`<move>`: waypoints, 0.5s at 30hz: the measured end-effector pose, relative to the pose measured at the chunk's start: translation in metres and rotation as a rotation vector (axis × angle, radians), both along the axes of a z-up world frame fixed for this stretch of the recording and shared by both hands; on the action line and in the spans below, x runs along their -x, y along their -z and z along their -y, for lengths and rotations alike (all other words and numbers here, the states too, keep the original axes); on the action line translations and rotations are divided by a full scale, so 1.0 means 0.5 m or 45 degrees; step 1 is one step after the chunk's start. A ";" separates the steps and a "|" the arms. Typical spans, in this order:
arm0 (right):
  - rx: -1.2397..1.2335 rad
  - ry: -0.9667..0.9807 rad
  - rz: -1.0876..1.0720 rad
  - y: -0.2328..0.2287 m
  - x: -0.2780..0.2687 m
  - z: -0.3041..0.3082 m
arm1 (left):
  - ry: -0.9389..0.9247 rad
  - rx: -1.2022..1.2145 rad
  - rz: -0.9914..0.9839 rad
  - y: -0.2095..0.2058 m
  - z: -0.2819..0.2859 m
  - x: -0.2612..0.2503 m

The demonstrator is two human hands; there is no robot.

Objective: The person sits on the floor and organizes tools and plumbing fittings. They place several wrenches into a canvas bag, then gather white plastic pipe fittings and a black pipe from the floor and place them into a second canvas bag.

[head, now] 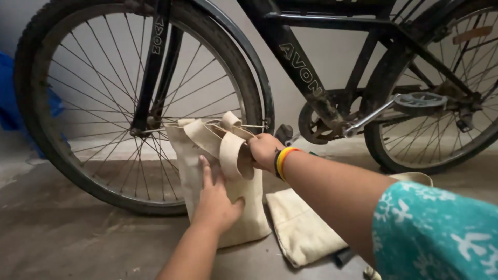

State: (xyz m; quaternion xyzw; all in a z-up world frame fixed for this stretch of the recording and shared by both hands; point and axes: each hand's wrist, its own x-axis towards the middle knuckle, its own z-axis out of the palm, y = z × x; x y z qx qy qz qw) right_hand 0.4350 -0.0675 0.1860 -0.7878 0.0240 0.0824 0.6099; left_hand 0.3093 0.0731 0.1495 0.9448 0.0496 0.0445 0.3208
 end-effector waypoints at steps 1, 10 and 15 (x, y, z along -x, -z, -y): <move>-0.026 -0.006 -0.010 -0.008 0.009 -0.001 | -0.007 -0.023 -0.020 -0.007 0.003 0.001; 0.521 -0.009 0.128 0.020 0.056 0.105 | -0.211 -0.324 -0.255 -0.053 0.043 0.038; 0.824 -0.201 0.237 0.063 0.082 0.193 | 0.040 -0.473 -0.435 -0.069 0.118 0.083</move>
